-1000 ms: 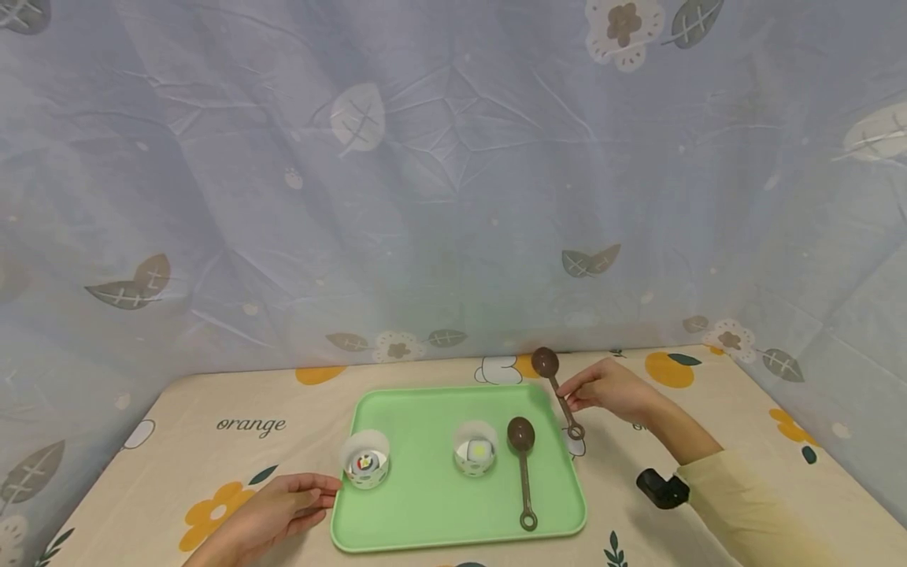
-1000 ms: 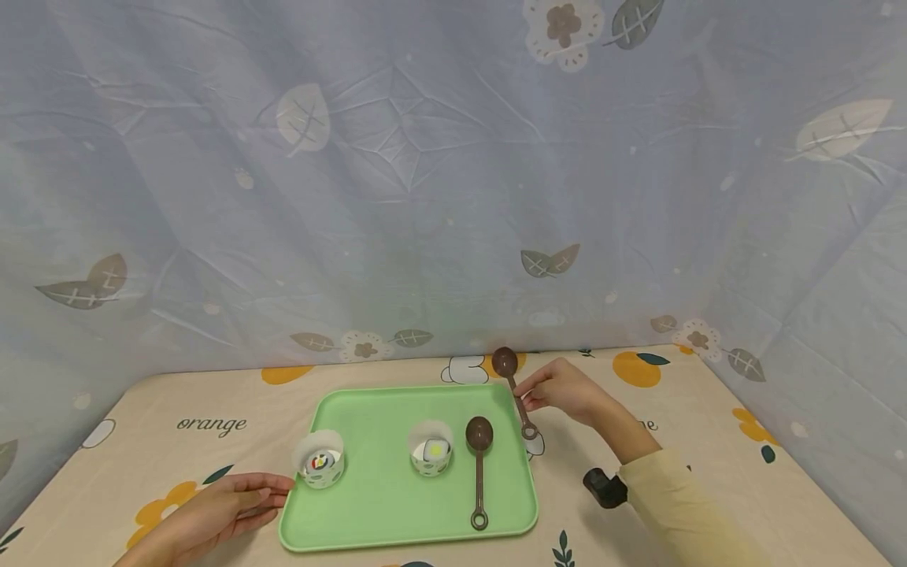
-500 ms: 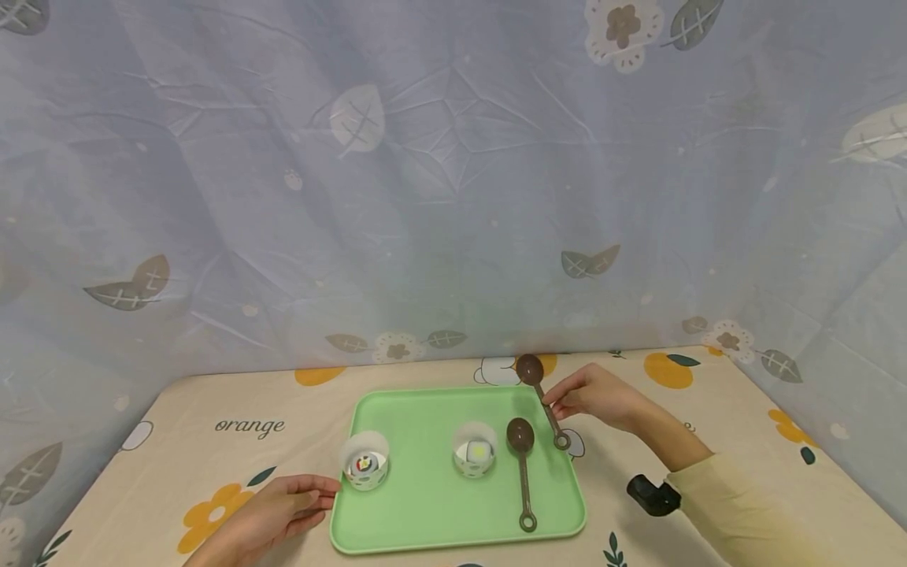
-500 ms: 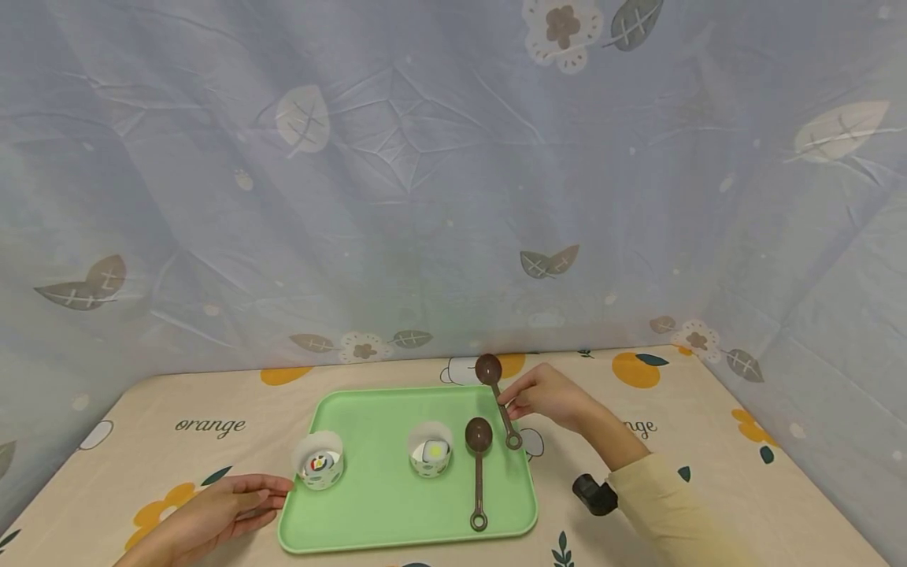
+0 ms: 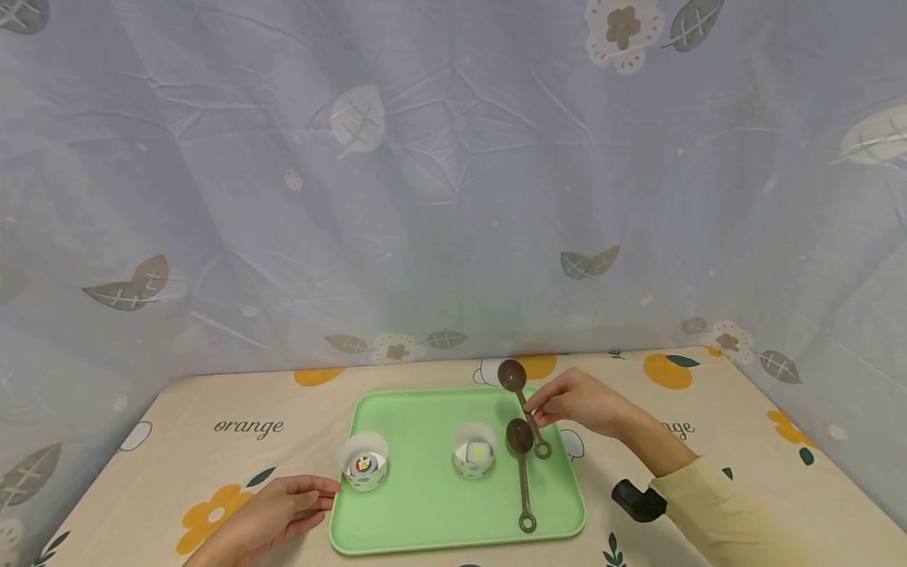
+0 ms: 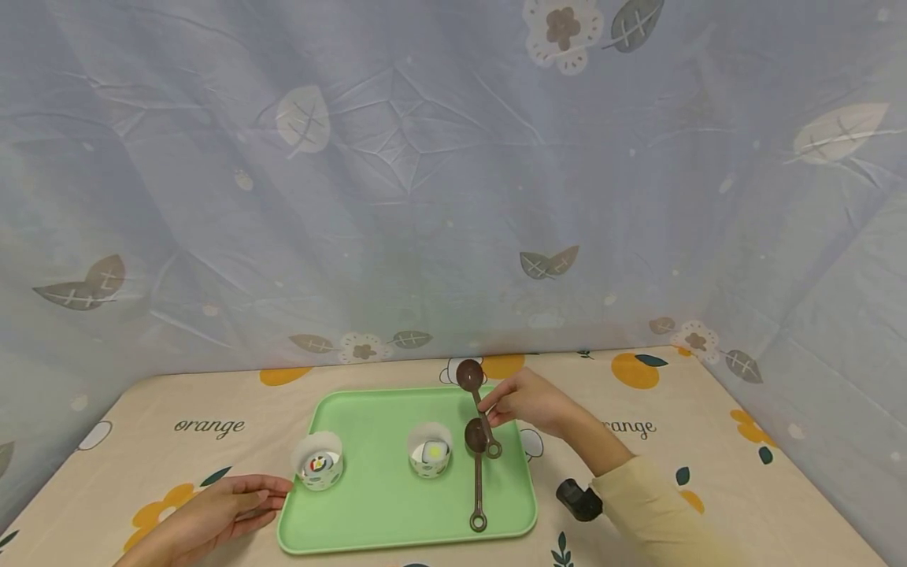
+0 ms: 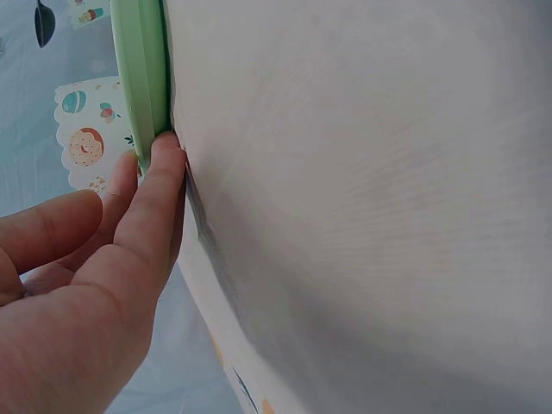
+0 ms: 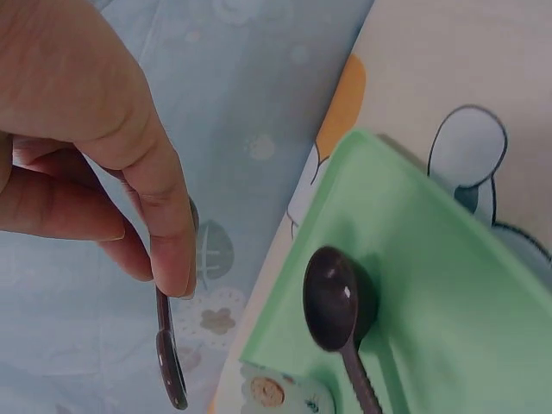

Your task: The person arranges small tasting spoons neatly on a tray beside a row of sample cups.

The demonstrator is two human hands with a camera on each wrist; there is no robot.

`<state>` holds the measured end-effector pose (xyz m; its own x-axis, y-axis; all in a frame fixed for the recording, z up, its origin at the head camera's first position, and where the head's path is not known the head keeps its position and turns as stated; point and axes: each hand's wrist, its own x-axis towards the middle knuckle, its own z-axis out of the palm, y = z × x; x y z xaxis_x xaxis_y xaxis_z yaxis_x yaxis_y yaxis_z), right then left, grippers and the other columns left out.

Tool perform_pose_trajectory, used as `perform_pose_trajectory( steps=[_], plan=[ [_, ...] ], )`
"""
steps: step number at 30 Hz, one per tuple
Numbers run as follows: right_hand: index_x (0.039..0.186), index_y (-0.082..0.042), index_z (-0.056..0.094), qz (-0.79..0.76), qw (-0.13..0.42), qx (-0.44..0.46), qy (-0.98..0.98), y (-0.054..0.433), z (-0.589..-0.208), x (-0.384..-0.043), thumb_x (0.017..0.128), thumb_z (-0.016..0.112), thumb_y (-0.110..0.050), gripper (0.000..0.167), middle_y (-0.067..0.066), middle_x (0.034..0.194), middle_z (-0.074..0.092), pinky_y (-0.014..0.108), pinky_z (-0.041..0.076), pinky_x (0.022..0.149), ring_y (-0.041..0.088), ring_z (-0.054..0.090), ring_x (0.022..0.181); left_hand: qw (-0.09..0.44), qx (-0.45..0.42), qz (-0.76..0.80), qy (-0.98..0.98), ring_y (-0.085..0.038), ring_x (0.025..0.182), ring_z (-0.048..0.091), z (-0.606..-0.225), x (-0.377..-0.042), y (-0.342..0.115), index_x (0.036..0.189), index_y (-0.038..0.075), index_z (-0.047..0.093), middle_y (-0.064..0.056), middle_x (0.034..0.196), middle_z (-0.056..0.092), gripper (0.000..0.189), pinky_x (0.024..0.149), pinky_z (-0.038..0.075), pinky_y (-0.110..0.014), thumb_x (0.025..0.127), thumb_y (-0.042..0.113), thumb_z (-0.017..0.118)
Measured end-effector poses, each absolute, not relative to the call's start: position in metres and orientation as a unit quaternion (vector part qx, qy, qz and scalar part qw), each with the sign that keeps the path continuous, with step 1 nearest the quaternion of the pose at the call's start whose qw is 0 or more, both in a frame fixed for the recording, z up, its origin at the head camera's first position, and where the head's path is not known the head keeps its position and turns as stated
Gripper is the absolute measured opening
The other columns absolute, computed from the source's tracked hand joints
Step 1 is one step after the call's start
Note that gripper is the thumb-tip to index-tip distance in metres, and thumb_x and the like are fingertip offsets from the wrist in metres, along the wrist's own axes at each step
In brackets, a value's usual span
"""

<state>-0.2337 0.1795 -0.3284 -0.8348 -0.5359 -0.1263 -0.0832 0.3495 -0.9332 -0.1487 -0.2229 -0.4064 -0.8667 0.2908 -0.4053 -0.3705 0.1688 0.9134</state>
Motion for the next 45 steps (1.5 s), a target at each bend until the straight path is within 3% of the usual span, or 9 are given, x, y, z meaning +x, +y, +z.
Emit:
perform_pose_trajectory(
  steps=[15,23,29,45],
  plan=[
    [0.102,0.02,0.059,-0.556,0.231,-0.198,0.773,0.157,-0.332,-0.226,0.087,0.042,0.012,0.024,0.021,0.094,0.063,0.034,0.052,0.077,0.019,0.063,0.078,0.258,-0.03,0.644,0.72,-0.014,0.091,0.057,-0.407,-0.149,-0.223,0.116,-0.017,0.046,-0.009,0.1,0.06,0.029,0.082,0.049,-0.031,0.096,-0.002,0.033],
    [0.1,0.018,0.061,-0.551,0.235,-0.203,0.775,0.144,-0.333,-0.221,0.086,0.042,0.012,0.024,0.021,0.095,0.063,0.039,0.051,0.079,0.022,0.064,0.079,0.256,-0.033,0.644,0.72,-0.014,0.091,0.057,-0.407,-0.149,-0.223,0.116,-0.017,0.046,-0.01,0.1,0.06,0.029,0.082,0.049,-0.032,0.096,-0.003,0.032],
    [0.099,0.018,0.061,-0.552,0.242,-0.213,0.769,0.134,-0.332,-0.217,0.086,0.042,0.012,0.024,0.021,0.096,0.063,0.034,0.052,0.077,0.024,0.065,0.08,0.254,-0.042,0.639,0.725,-0.015,0.091,0.057,-0.406,-0.15,-0.221,0.116,-0.017,0.046,-0.01,0.099,0.06,0.029,0.083,0.049,-0.033,0.096,-0.002,0.033],
    [0.096,0.015,0.064,-0.551,0.258,-0.214,0.764,0.099,-0.336,-0.206,0.083,0.046,0.013,0.022,0.021,0.087,0.066,0.033,0.053,0.074,0.023,0.065,0.074,0.251,-0.053,0.636,0.728,-0.015,0.091,0.057,-0.406,-0.15,-0.22,0.116,-0.017,0.046,-0.011,0.1,0.06,0.029,0.082,0.049,-0.032,0.096,-0.003,0.032]
  ],
)
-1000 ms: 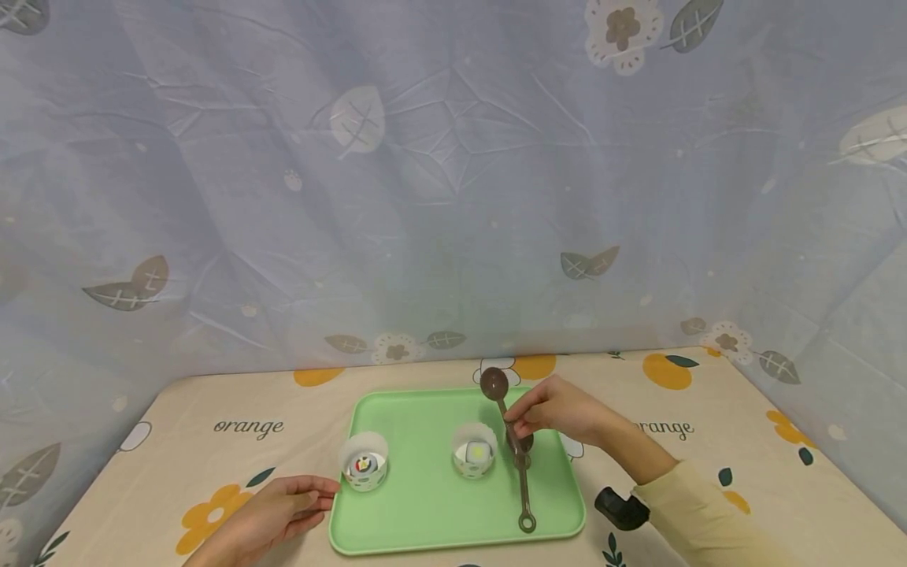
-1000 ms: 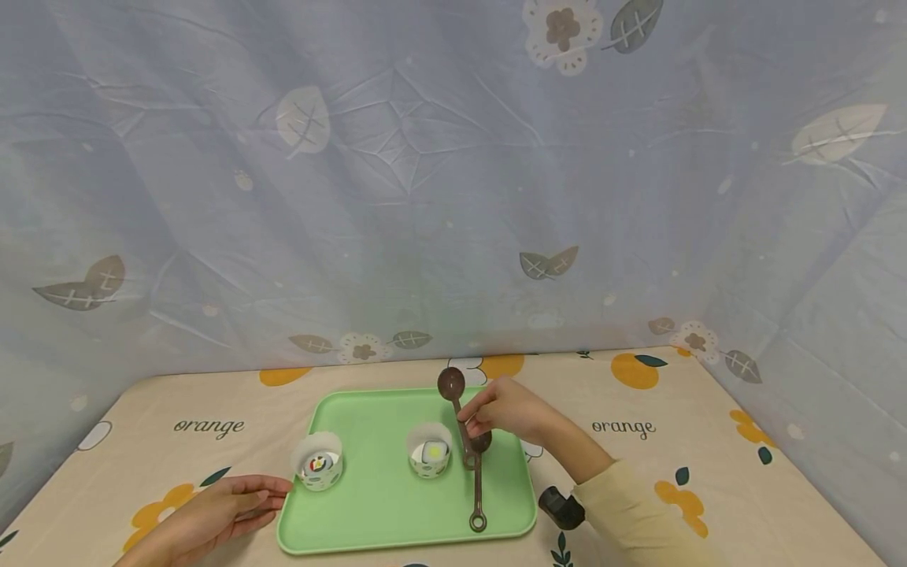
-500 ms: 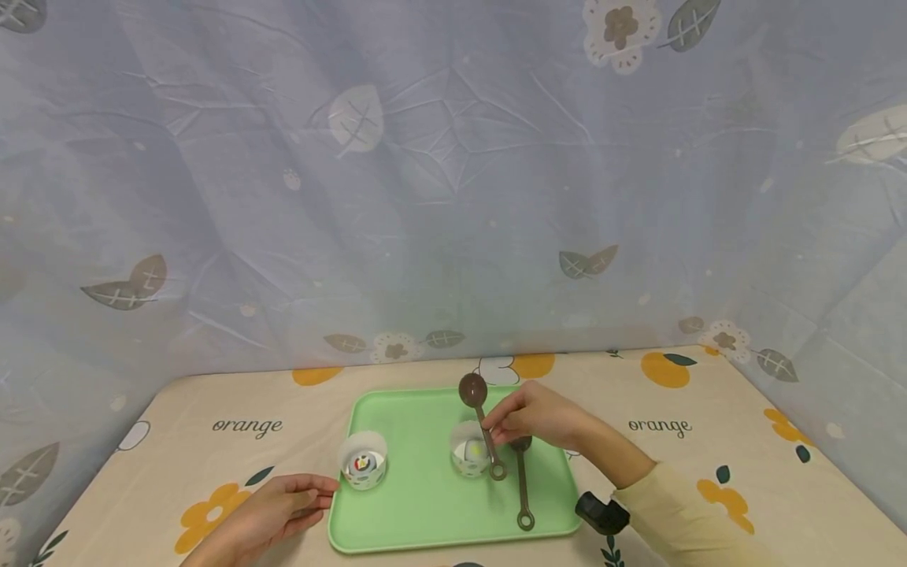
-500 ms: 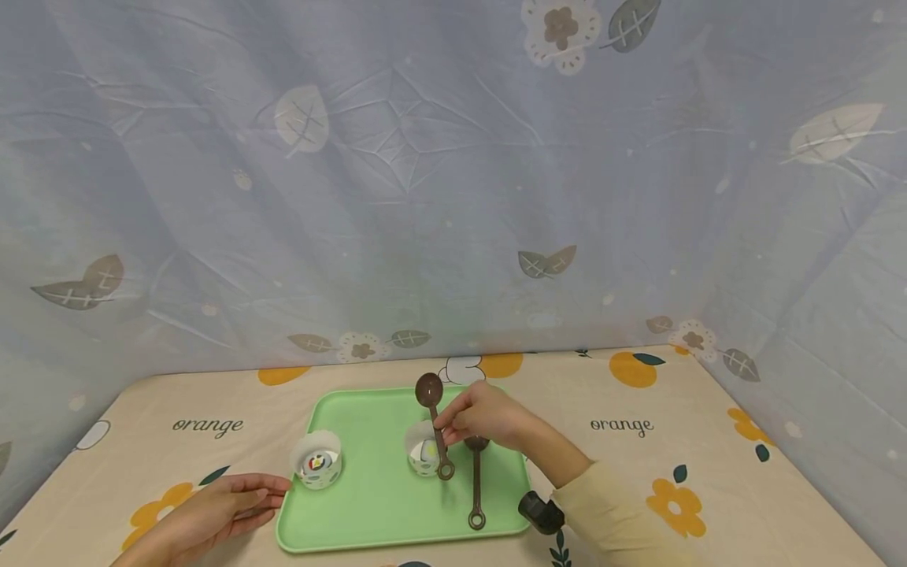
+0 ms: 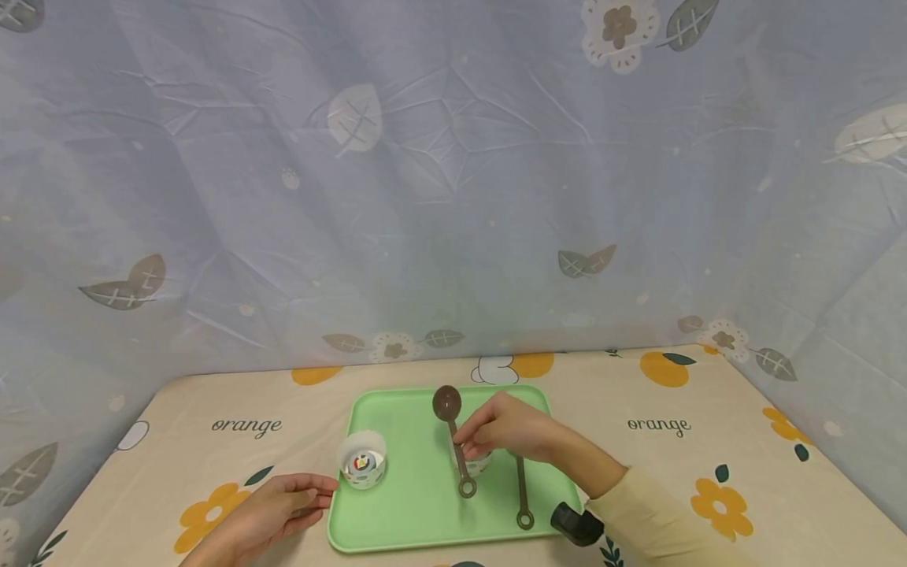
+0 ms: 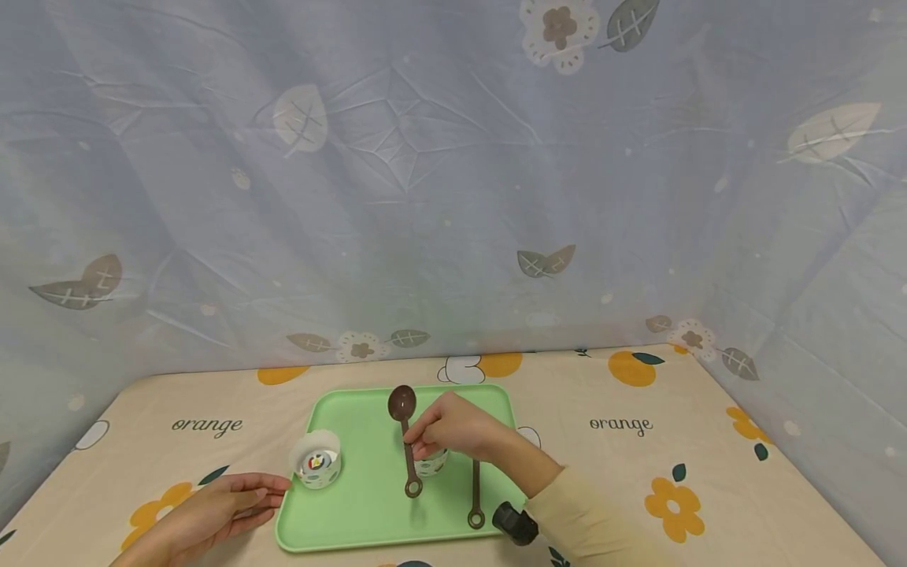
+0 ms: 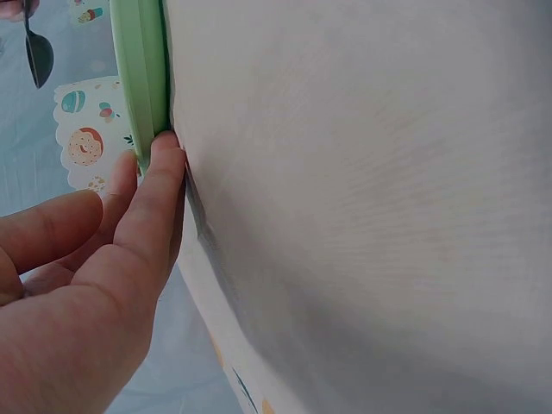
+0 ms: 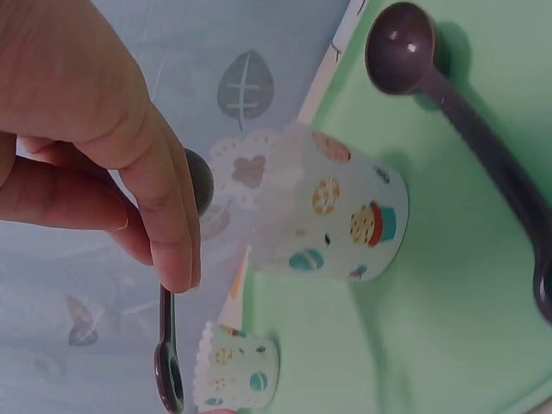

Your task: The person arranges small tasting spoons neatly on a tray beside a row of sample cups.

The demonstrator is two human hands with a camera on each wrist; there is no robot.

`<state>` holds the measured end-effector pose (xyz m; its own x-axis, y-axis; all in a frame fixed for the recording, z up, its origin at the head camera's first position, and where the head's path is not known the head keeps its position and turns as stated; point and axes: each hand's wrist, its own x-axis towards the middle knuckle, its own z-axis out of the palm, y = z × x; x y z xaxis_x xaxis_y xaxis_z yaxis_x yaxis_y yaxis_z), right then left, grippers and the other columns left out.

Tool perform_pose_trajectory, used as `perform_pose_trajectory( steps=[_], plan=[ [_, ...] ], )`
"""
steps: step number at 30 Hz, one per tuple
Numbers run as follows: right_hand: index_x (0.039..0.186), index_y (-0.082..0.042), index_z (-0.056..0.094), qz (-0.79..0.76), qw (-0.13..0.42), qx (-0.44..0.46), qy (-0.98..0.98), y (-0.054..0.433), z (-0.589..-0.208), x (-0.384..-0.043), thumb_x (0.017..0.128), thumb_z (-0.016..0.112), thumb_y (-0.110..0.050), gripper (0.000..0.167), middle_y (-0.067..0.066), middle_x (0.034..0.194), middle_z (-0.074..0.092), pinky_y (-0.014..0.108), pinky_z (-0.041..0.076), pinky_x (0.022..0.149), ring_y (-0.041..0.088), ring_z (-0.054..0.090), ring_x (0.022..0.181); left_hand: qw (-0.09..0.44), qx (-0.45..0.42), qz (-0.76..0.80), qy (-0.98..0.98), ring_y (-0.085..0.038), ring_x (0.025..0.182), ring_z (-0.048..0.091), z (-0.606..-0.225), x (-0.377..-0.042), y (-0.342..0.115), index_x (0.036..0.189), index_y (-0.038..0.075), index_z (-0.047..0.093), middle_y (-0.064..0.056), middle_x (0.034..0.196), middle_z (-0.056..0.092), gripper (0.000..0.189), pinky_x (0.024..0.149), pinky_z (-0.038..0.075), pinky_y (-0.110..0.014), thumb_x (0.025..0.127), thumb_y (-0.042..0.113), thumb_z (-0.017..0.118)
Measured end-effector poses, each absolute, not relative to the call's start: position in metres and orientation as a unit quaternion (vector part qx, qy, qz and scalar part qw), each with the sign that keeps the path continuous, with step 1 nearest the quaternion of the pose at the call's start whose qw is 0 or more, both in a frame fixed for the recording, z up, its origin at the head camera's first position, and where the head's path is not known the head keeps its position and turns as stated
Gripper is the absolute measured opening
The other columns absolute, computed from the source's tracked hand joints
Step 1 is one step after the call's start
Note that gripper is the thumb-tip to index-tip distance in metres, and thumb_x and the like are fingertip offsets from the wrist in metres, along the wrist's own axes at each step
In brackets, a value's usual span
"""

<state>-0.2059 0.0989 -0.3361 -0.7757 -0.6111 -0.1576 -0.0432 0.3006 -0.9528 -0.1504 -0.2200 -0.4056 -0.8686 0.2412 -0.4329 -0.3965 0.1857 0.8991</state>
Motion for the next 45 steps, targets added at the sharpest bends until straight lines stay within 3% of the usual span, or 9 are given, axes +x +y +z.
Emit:
perform_pose_trajectory(
  steps=[23,36,45],
  plan=[
    [0.094,0.016,0.064,-0.576,0.271,-0.164,0.754,0.061,-0.353,-0.189,0.079,0.047,0.016,0.023,0.017,0.081,0.066,0.03,0.053,0.072,0.021,0.065,0.071,0.252,-0.05,0.64,0.724,-0.014,0.09,0.057,-0.406,-0.15,-0.22,0.115,-0.016,0.047,-0.011,0.099,0.06,0.028,0.082,0.049,-0.032,0.095,-0.004,0.032],
    [0.089,0.013,0.066,-0.566,0.253,-0.138,0.773,0.044,-0.367,-0.18,0.078,0.05,0.017,0.02,0.018,0.076,0.065,0.03,0.054,0.068,0.027,0.066,0.071,0.253,-0.045,0.642,0.722,-0.014,0.09,0.057,-0.406,-0.15,-0.221,0.115,-0.017,0.047,-0.01,0.099,0.06,0.028,0.082,0.049,-0.032,0.096,-0.004,0.032],
    [0.092,0.018,0.062,-0.568,0.263,-0.136,0.768,0.039,-0.374,-0.177,0.079,0.049,0.018,0.019,0.02,0.078,0.064,0.03,0.053,0.07,0.026,0.064,0.073,0.254,-0.04,0.645,0.719,-0.014,0.09,0.057,-0.405,-0.149,-0.221,0.115,-0.017,0.047,-0.01,0.099,0.06,0.028,0.082,0.049,-0.032,0.095,-0.004,0.032]
  ],
)
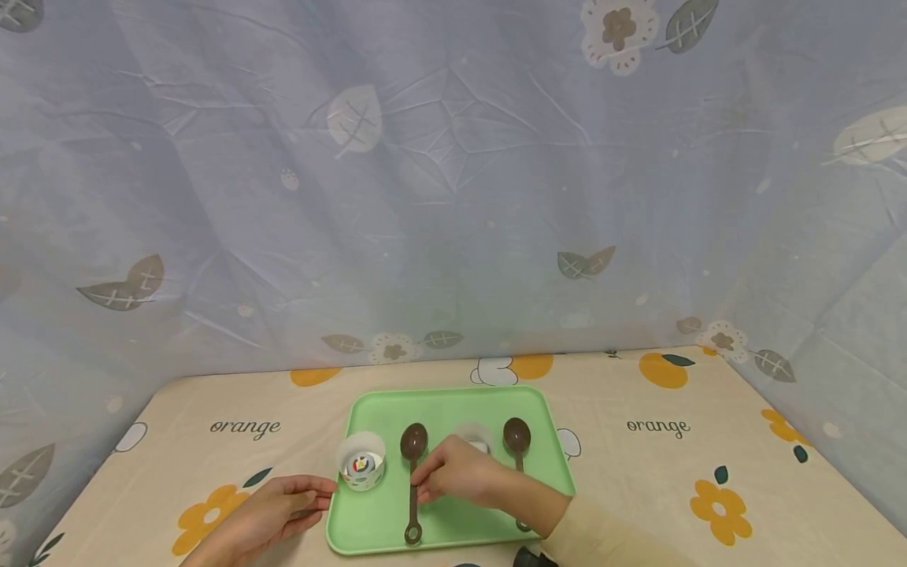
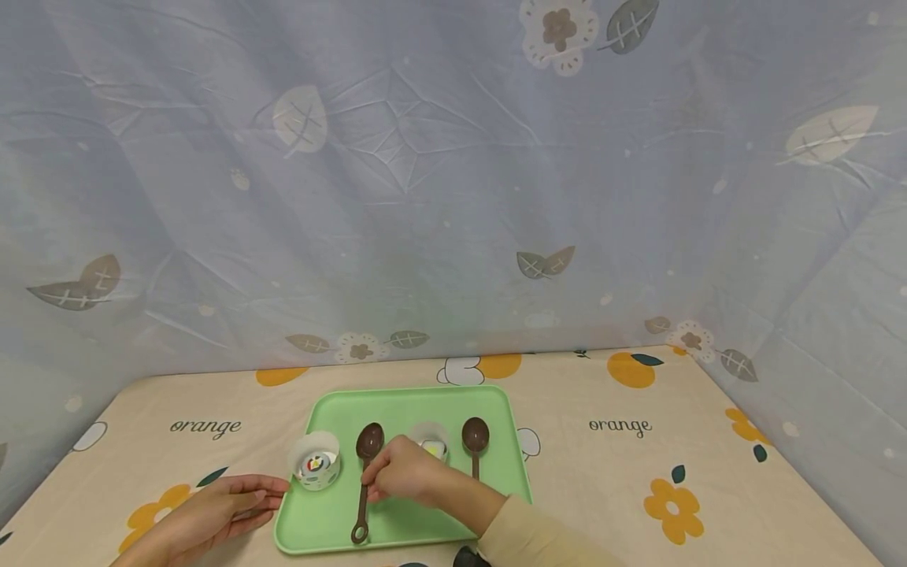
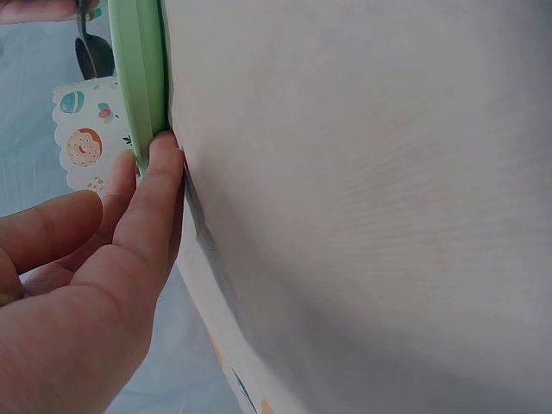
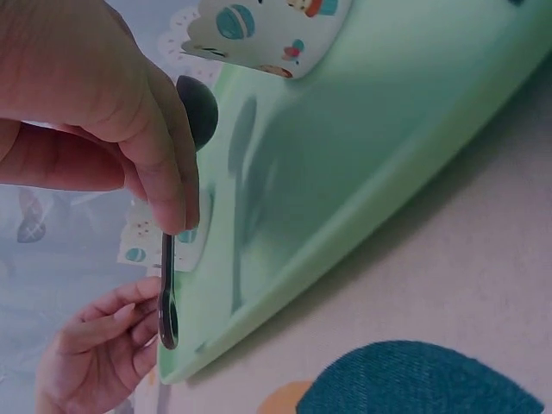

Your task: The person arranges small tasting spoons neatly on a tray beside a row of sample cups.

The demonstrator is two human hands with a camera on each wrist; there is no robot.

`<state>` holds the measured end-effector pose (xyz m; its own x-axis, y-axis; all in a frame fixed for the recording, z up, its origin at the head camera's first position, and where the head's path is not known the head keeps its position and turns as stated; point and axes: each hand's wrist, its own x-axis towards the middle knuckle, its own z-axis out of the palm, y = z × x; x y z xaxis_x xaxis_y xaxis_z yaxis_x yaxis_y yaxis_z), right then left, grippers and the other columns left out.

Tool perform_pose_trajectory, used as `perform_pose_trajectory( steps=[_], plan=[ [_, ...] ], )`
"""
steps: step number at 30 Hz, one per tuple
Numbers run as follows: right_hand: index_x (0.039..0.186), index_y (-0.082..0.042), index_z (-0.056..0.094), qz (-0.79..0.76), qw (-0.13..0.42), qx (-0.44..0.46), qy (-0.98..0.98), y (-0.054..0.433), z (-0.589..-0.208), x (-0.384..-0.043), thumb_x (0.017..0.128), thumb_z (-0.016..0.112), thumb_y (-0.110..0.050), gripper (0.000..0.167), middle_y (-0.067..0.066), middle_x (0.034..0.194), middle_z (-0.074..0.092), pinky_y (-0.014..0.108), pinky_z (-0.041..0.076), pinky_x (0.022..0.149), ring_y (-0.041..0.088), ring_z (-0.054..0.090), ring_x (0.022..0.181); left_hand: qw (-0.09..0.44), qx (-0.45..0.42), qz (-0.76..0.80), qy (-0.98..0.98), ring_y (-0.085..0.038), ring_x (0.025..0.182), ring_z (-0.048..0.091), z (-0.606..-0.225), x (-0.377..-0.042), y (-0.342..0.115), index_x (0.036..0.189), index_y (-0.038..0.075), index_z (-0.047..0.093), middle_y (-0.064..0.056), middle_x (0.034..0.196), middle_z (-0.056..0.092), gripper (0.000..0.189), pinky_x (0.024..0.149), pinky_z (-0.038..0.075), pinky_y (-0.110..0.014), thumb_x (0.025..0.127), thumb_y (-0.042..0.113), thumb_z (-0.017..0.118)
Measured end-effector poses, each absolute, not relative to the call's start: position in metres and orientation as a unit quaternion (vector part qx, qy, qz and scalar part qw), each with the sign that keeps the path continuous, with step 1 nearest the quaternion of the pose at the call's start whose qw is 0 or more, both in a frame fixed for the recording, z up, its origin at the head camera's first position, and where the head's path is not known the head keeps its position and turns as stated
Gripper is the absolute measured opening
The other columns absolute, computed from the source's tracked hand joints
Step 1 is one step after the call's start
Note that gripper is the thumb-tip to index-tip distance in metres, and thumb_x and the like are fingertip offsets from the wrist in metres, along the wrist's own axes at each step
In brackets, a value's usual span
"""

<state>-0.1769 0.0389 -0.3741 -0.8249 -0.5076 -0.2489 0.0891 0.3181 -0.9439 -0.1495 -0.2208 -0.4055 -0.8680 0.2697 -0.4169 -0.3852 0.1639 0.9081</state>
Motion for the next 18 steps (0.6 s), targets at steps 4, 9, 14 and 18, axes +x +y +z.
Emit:
perform_pose_trajectory(
  steps=[4,9,14,18],
  plan=[
    [0.093,0.018,0.062,-0.569,0.265,-0.13,0.768,0.038,-0.378,-0.177,0.078,0.048,0.019,0.021,0.019,0.079,0.064,0.03,0.053,0.071,0.025,0.064,0.074,0.255,-0.04,0.646,0.718,-0.014,0.09,0.057,-0.405,-0.149,-0.221,0.115,-0.017,0.047,-0.01,0.098,0.06,0.028,0.082,0.049,-0.032,0.095,-0.004,0.032],
    [0.093,0.017,0.062,-0.566,0.265,-0.125,0.77,0.036,-0.384,-0.177,0.077,0.048,0.02,0.022,0.019,0.079,0.064,0.03,0.053,0.071,0.026,0.064,0.075,0.256,-0.039,0.646,0.718,-0.015,0.091,0.057,-0.405,-0.15,-0.222,0.115,-0.017,0.047,-0.01,0.098,0.06,0.028,0.082,0.049,-0.032,0.095,-0.004,0.032],
    [0.095,0.017,0.062,-0.568,0.262,-0.121,0.771,0.034,-0.386,-0.177,0.076,0.05,0.02,0.023,0.019,0.08,0.064,0.029,0.053,0.071,0.028,0.064,0.077,0.256,-0.038,0.645,0.719,-0.015,0.091,0.057,-0.405,-0.15,-0.222,0.115,-0.017,0.047,-0.01,0.098,0.06,0.028,0.082,0.049,-0.032,0.095,-0.004,0.032],
    [0.095,0.016,0.062,-0.57,0.257,-0.114,0.772,0.031,-0.388,-0.177,0.077,0.053,0.02,0.021,0.019,0.08,0.064,0.028,0.053,0.07,0.025,0.064,0.077,0.255,-0.042,0.643,0.721,-0.015,0.091,0.057,-0.405,-0.15,-0.221,0.115,-0.017,0.047,-0.01,0.099,0.06,0.028,0.082,0.049,-0.032,0.095,-0.004,0.032]
  ],
)
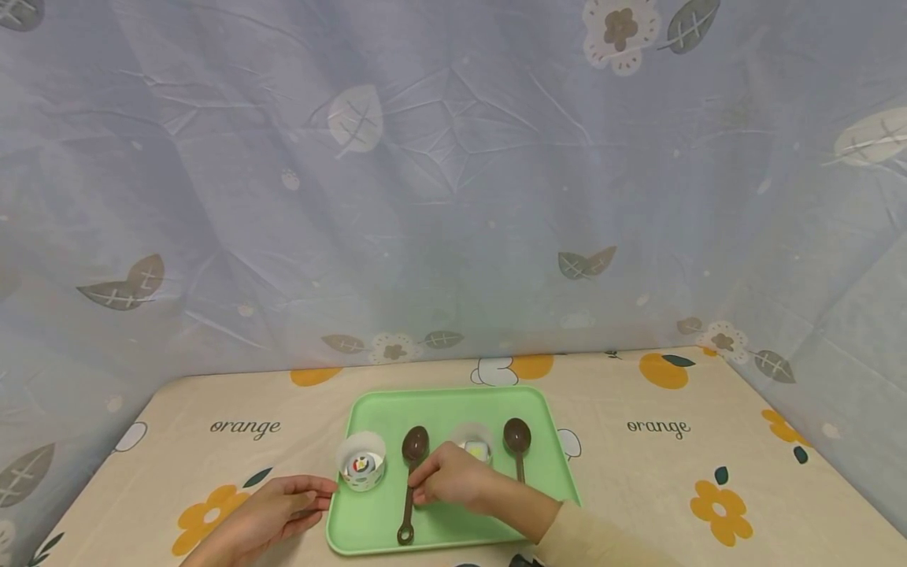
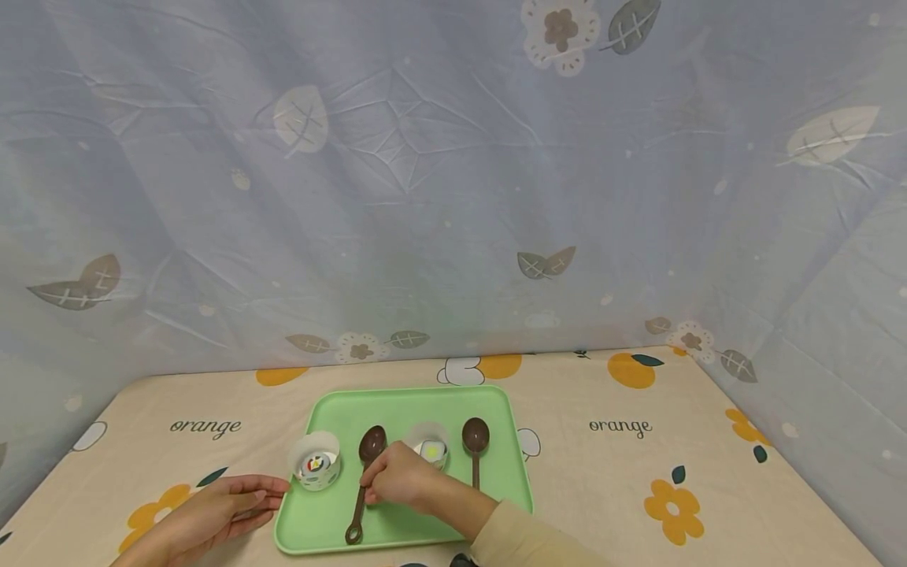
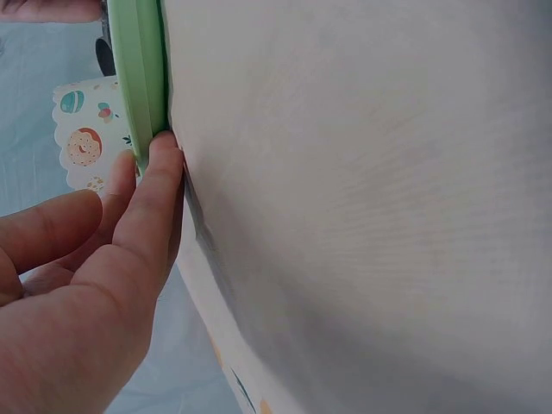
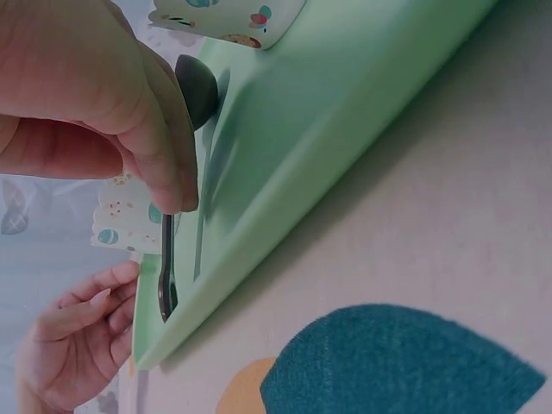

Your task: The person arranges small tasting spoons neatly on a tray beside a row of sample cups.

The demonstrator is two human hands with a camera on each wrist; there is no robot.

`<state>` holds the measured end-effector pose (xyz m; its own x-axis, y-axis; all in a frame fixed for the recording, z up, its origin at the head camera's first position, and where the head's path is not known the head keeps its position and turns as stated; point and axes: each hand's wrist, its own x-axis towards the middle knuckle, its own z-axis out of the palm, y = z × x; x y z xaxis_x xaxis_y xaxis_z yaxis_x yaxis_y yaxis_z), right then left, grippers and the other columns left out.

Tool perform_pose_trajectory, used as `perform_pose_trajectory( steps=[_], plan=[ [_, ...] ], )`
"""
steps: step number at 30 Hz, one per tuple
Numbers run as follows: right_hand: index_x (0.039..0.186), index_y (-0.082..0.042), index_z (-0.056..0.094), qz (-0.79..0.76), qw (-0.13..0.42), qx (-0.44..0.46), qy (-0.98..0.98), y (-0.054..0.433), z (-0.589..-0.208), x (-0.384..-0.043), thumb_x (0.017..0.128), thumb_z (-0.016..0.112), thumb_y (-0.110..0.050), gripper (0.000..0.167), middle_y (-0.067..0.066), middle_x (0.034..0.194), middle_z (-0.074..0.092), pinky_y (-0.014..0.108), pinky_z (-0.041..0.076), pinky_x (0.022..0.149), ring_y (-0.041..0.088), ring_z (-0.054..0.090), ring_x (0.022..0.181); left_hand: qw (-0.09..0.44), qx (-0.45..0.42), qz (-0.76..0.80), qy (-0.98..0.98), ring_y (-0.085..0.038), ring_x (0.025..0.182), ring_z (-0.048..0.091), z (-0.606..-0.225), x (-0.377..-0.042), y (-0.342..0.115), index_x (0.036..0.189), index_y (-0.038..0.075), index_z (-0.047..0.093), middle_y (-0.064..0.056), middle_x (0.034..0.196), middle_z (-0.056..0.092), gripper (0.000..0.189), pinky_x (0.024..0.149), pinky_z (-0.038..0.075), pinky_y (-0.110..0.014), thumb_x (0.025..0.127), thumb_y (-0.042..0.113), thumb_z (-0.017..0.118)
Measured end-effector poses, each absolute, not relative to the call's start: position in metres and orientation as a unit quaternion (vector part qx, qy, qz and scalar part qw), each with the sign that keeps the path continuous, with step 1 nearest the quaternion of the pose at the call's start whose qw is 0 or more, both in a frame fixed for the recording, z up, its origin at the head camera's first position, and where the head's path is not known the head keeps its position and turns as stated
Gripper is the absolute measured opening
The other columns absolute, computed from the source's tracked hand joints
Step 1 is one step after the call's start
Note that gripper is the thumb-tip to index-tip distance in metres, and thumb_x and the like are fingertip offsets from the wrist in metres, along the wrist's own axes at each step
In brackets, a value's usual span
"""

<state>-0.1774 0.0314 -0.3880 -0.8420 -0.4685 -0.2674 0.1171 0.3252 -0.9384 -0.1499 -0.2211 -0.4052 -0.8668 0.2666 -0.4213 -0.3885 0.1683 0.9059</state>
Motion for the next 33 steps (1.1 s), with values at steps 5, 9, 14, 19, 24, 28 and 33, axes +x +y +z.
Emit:
perform_pose_trajectory(
  steps=[5,9,14,19,24,28,33],
  plan=[
    [0.097,0.016,0.062,-0.573,0.264,-0.109,0.769,0.0291,-0.3893,-0.1765,0.077,0.054,0.021,0.022,0.018,0.082,0.064,0.028,0.053,0.072,0.025,0.064,0.079,0.255,-0.049,0.641,0.722,-0.015,0.091,0.058,-0.405,-0.1498,-0.22,0.116,-0.017,0.046,-0.01,0.099,0.06,0.028,0.082,0.049,-0.033,0.095,-0.004,0.032],
    [0.097,0.015,0.062,-0.571,0.266,-0.113,0.768,0.0288,-0.3899,-0.1762,0.077,0.053,0.02,0.023,0.019,0.083,0.064,0.029,0.053,0.073,0.027,0.064,0.081,0.253,-0.054,0.639,0.724,-0.015,0.091,0.058,-0.4048,-0.1497,-0.2192,0.116,-0.017,0.046,-0.011,0.099,0.06,0.028,0.082,0.049,-0.033,0.095,-0.004,0.031],
    [0.098,0.015,0.061,-0.571,0.271,-0.115,0.766,0.0297,-0.3907,-0.1762,0.076,0.054,0.022,0.024,0.02,0.084,0.064,0.03,0.053,0.073,0.029,0.064,0.082,0.248,-0.063,0.637,0.727,-0.015,0.09,0.058,-0.4048,-0.15,-0.2181,0.115,-0.017,0.047,-0.011,0.099,0.06,0.028,0.082,0.049,-0.033,0.095,-0.005,0.032],
    [0.099,0.015,0.061,-0.57,0.274,-0.117,0.766,0.0312,-0.3912,-0.1757,0.074,0.055,0.023,0.027,0.019,0.085,0.064,0.031,0.052,0.075,0.031,0.063,0.083,0.25,-0.055,0.64,0.725,-0.015,0.09,0.058,-0.4056,-0.1501,-0.2192,0.115,-0.018,0.046,-0.011,0.099,0.06,0.028,0.082,0.049,-0.033,0.095,-0.005,0.031],
    [0.099,0.014,0.061,-0.566,0.271,-0.121,0.769,0.0328,-0.3906,-0.1753,0.073,0.057,0.021,0.027,0.018,0.085,0.064,0.032,0.051,0.077,0.029,0.063,0.083,0.25,-0.048,0.642,0.723,-0.015,0.09,0.057,-0.4057,-0.1499,-0.2201,0.115,-0.018,0.046,-0.011,0.098,0.06,0.028,0.082,0.049,-0.032,0.094,-0.005,0.032],
    [0.099,0.013,0.062,-0.564,0.273,-0.121,0.77,0.0344,-0.3894,-0.1753,0.074,0.059,0.019,0.026,0.015,0.087,0.063,0.031,0.051,0.076,0.024,0.061,0.08,0.252,-0.045,0.642,0.723,-0.014,0.09,0.057,-0.4054,-0.1496,-0.2205,0.115,-0.018,0.046,-0.01,0.098,0.06,0.028,0.082,0.049,-0.032,0.094,-0.005,0.032],
    [0.099,0.01,0.064,-0.547,0.271,-0.136,0.781,0.0386,-0.3858,-0.1765,0.075,0.063,0.014,0.025,0.013,0.094,0.063,0.032,0.05,0.077,0.023,0.06,0.081,0.252,-0.046,0.643,0.722,-0.014,0.09,0.057,-0.4048,-0.1504,-0.2203,0.115,-0.018,0.046,-0.011,0.1,0.06,0.028,0.082,0.049,-0.032,0.095,-0.005,0.032]
  ],
)
